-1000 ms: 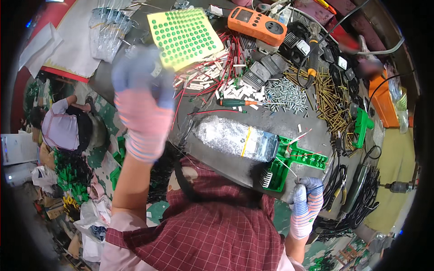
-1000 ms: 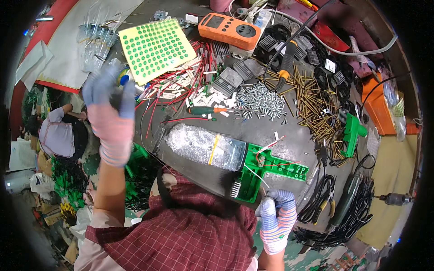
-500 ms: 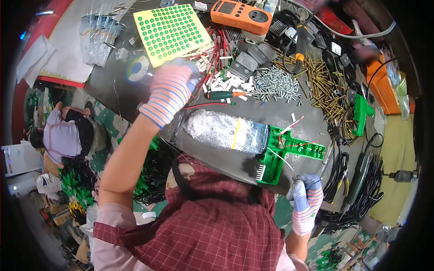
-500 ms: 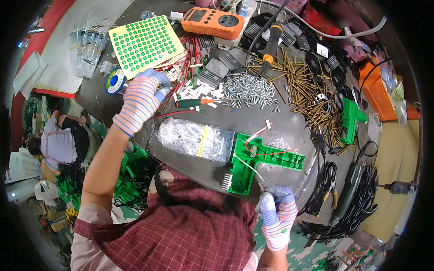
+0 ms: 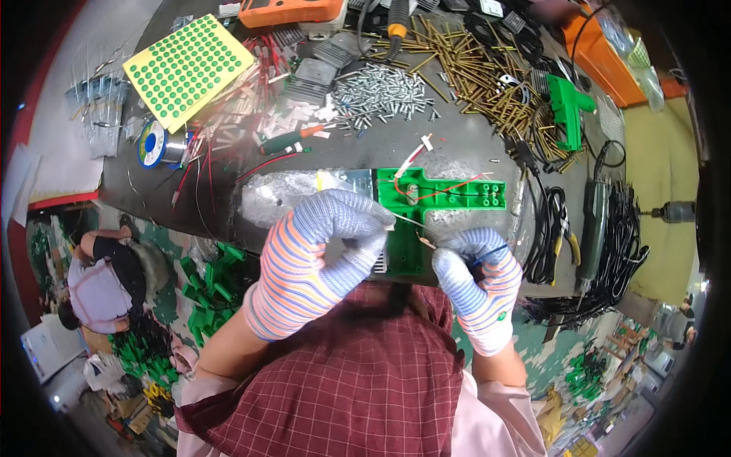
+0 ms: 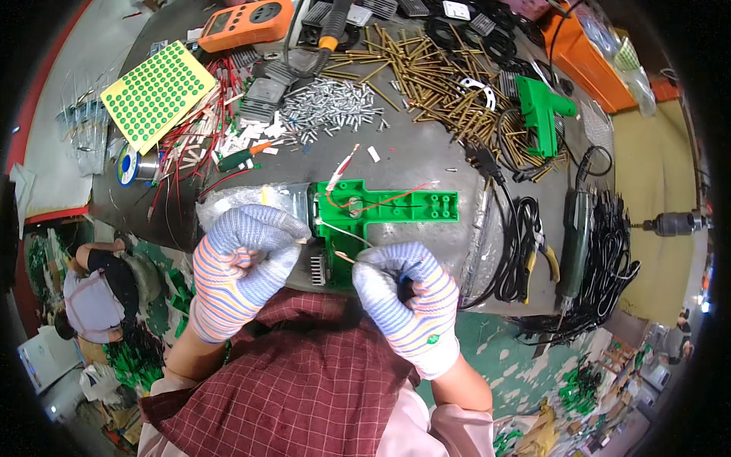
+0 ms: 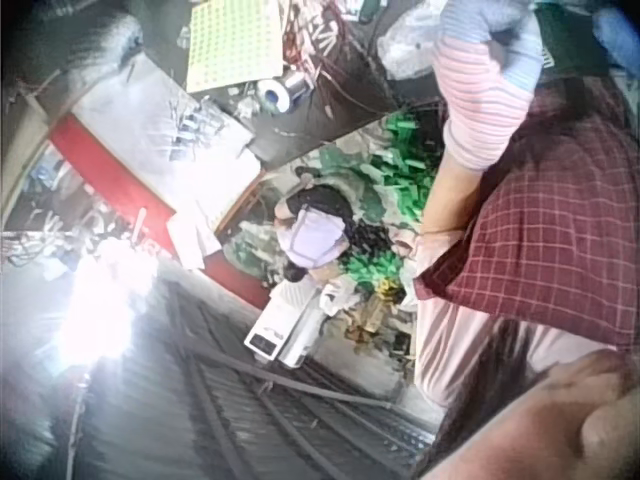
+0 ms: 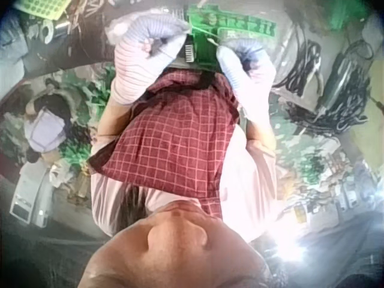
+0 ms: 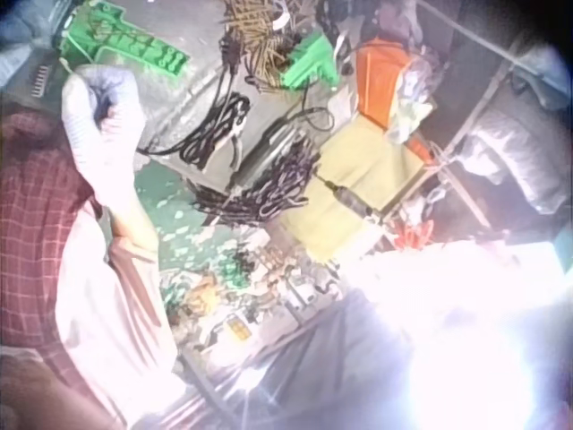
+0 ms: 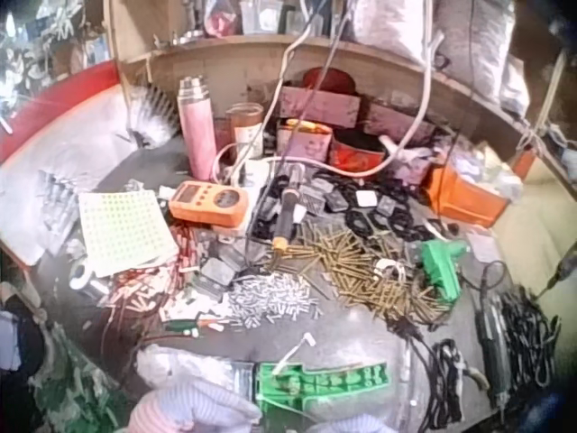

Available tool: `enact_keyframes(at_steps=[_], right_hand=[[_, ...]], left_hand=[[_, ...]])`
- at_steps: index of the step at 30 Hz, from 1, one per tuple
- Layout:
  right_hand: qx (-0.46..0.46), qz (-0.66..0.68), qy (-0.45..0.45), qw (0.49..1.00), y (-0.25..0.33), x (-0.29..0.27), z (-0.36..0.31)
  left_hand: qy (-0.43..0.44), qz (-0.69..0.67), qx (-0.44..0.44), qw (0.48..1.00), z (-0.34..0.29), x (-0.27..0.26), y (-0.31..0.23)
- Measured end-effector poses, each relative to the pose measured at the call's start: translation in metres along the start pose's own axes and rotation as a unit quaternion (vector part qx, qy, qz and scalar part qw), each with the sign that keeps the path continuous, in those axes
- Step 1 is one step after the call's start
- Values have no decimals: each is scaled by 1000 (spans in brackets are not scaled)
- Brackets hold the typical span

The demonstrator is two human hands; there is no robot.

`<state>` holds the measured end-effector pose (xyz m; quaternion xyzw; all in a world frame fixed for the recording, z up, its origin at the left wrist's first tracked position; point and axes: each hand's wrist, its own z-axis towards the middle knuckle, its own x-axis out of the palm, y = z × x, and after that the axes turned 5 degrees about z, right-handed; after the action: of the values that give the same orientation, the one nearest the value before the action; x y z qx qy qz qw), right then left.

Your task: Assembling a handheld electronic device with a green plastic housing, including wiring and soldering.

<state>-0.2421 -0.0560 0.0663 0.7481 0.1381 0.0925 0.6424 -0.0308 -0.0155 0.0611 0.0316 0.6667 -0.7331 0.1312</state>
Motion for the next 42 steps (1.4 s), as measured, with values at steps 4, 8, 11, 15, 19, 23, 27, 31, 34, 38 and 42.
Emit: enact_keyframes(at_steps=[4,8,11,15,19,23,27,31,34,38,42], right_hand=[[-4,-11,9,1000,1,-5,2],[-9,6,18,1000,1,-7,4],[9,27,42,999,1,-7,6],[12,30,59,998,3,-9,8],[15,-18,84,996,6,-12,10],[64,28,89,994,6,-16,11],[79,5,112,991,12,-18,16],[94,-52,149,983,19,-21,21],[59,-34,172,983,10,-26,24],[31,-74,104,991,15,-16,18],[-8,-56,95,994,7,-10,10]], left_hand=[[-5,30,16,999,0,11,5],[4,61,44,997,-7,17,11],[-2,21,51,998,-5,23,8],[4,61,87,994,-1,24,9],[-3,55,102,993,-3,25,11],[17,119,179,976,2,21,10],[38,167,216,961,5,18,11],[57,121,186,973,5,16,12],[64,156,190,967,1,16,8],[89,104,177,975,3,17,11],[57,110,153,980,1,19,12]])
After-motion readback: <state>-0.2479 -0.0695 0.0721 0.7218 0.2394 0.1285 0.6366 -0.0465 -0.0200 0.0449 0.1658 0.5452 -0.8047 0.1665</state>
